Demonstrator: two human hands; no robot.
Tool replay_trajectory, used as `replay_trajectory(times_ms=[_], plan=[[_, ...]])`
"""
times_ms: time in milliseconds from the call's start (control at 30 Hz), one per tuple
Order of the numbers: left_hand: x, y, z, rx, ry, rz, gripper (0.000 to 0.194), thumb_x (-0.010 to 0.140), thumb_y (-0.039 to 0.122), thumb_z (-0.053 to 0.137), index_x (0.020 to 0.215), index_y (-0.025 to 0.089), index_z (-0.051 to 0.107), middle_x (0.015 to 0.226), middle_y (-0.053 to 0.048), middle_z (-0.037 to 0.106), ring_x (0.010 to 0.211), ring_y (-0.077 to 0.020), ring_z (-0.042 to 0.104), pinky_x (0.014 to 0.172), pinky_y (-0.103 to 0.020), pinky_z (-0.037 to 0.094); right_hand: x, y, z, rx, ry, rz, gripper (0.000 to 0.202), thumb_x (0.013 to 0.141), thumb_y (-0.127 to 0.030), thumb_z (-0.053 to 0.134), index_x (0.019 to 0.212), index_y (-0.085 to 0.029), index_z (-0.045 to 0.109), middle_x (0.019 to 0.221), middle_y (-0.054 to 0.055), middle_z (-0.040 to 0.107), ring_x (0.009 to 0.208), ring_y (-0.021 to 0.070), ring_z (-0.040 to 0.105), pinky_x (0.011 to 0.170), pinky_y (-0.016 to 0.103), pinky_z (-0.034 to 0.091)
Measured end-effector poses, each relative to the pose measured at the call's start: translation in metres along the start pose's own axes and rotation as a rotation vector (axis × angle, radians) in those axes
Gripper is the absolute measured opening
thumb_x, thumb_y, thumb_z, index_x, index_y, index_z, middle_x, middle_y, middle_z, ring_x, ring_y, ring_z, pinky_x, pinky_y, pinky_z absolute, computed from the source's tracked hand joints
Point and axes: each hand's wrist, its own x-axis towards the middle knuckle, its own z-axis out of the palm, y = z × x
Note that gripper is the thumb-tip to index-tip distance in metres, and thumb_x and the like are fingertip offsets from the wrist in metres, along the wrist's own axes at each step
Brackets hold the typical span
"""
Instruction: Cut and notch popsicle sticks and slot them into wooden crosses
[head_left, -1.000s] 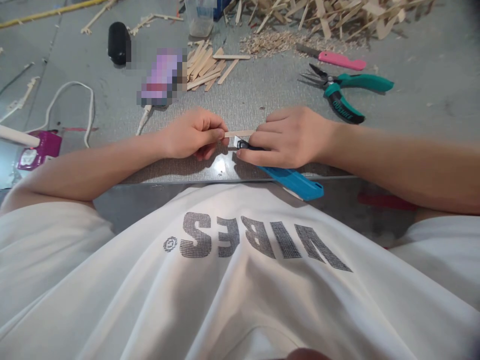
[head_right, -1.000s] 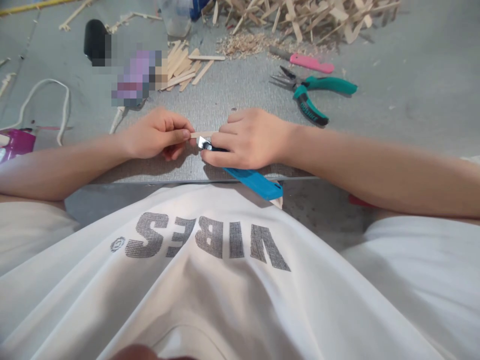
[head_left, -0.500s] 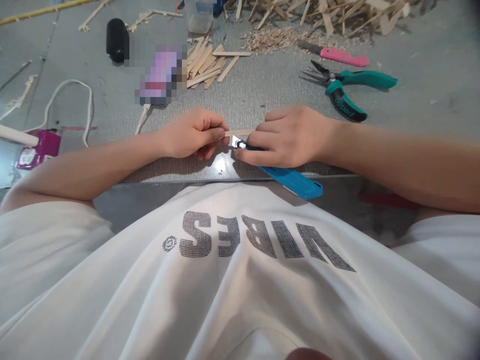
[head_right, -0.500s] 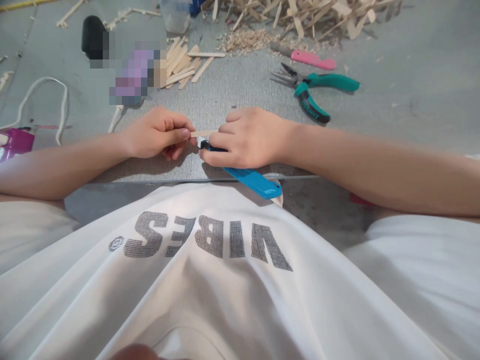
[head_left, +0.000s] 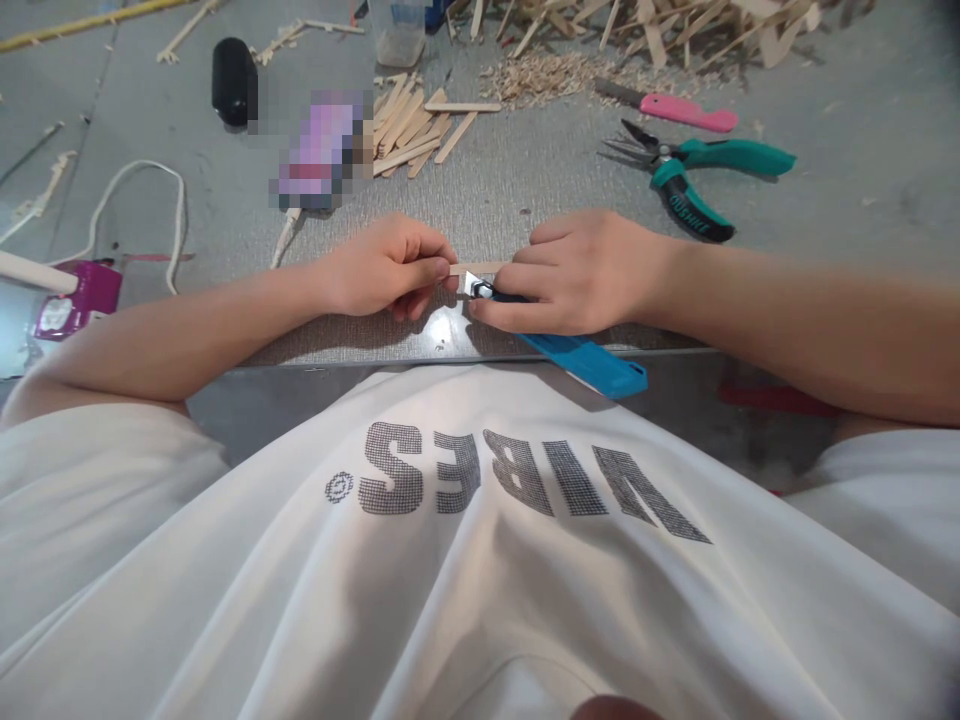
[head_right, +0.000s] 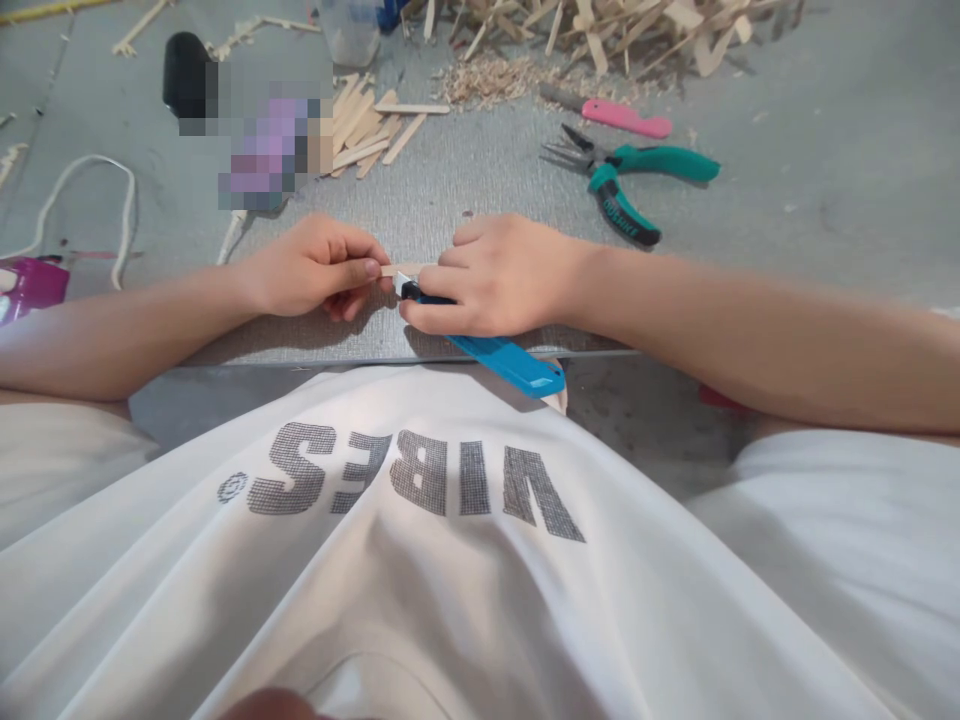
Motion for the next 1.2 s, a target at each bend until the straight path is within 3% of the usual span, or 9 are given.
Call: replay_trajectory(times_ms=[267,400,500,600,633,700,833,1000,1200], plan=[[0.000,0.000,0.000,0.003,0.003,-0.009,0.022,0.111,0.021,0.063,0.091,0.017,0.073,0.054,0.002,0.065,0.045,-0.0102,0.059,0.051,-0.019,0.046,-0.004,0.017,0.000,-0.222,0.116,-0.078,0.026,0.108,-0.051,0.067,0.098,-0.029,0.077,0.067,-0.002,0.048,0.065,0.0120,0.052,0.077,0.032,0.057],[-0.002,0.005,0.004,-0.040,0.046,-0.063,0.022,0.113,0.018,0.057,0.095,0.017,0.071,0.055,0.003,0.066,0.046,-0.0104,0.061,0.052,-0.019,0.046,-0.013,0.030,0.006,-0.407,0.371,-0.170,0.019,0.095,-0.050,0.077,0.095,-0.032,0.074,0.066,-0.003,0.055,0.060,0.0135,0.045,0.076,0.034,0.053],[-0.003,0.008,0.005,-0.059,0.071,-0.085,0.020,0.111,0.013,0.056,0.097,0.018,0.069,0.056,0.003,0.069,0.046,-0.0099,0.062,0.051,-0.018,0.046,-0.018,0.030,0.010,-0.259,0.647,-0.202,0.027,0.085,-0.048,0.083,0.103,-0.032,0.071,0.064,-0.004,0.056,0.056,0.0136,0.045,0.066,0.034,0.047],[-0.003,0.010,0.005,-0.067,0.073,-0.076,0.021,0.110,0.011,0.057,0.093,0.018,0.068,0.056,0.002,0.069,0.045,-0.0100,0.062,0.048,-0.018,0.045,-0.012,0.037,0.004,-0.035,0.756,-0.001,0.024,0.094,-0.039,0.072,0.116,-0.030,0.074,0.081,0.001,0.070,0.065,0.0161,0.060,0.061,0.036,0.044],[-0.002,0.009,0.004,-0.069,0.069,-0.068,0.022,0.109,0.011,0.058,0.091,0.018,0.068,0.055,0.002,0.069,0.044,-0.0101,0.062,0.047,-0.018,0.044,-0.008,0.045,0.001,-0.010,0.695,0.112,0.024,0.098,-0.037,0.070,0.121,-0.031,0.076,0.092,0.003,0.076,0.079,0.0181,0.067,0.070,0.038,0.050],[-0.002,0.008,0.004,-0.077,0.058,-0.052,0.023,0.109,0.012,0.060,0.088,0.017,0.069,0.055,0.001,0.070,0.043,-0.0098,0.061,0.045,-0.018,0.043,0.002,0.066,-0.006,0.116,0.800,0.126,0.006,0.089,-0.035,0.075,0.091,-0.030,0.076,0.089,0.004,0.075,0.084,0.0169,0.068,0.073,0.038,0.052],[-0.001,0.005,0.002,-0.084,0.032,-0.036,0.022,0.108,0.013,0.064,0.087,0.017,0.071,0.056,0.000,0.071,0.044,-0.0087,0.062,0.044,-0.017,0.042,0.012,0.096,-0.010,0.285,0.881,0.166,0.016,0.084,-0.038,0.087,0.085,-0.029,0.074,0.089,0.004,0.073,0.085,0.0173,0.065,0.077,0.037,0.055],[0.000,0.004,-0.001,-0.057,0.006,-0.033,0.021,0.108,0.011,0.060,0.091,0.015,0.072,0.057,-0.001,0.071,0.047,-0.0096,0.065,0.046,-0.016,0.044,0.015,0.079,-0.005,0.391,0.966,0.160,0.042,0.097,-0.064,0.090,0.093,-0.027,0.070,0.084,0.001,0.065,0.080,0.0156,0.054,0.082,0.036,0.052],[0.001,0.000,-0.005,-0.035,-0.033,-0.015,0.020,0.109,0.014,0.060,0.092,0.015,0.072,0.059,-0.001,0.072,0.047,-0.0088,0.062,0.046,-0.015,0.046,0.018,0.077,-0.009,0.810,0.936,0.321,0.064,0.084,-0.074,0.097,0.094,-0.026,0.056,0.067,-0.005,0.052,0.065,0.0118,0.045,0.062,0.032,0.039]])
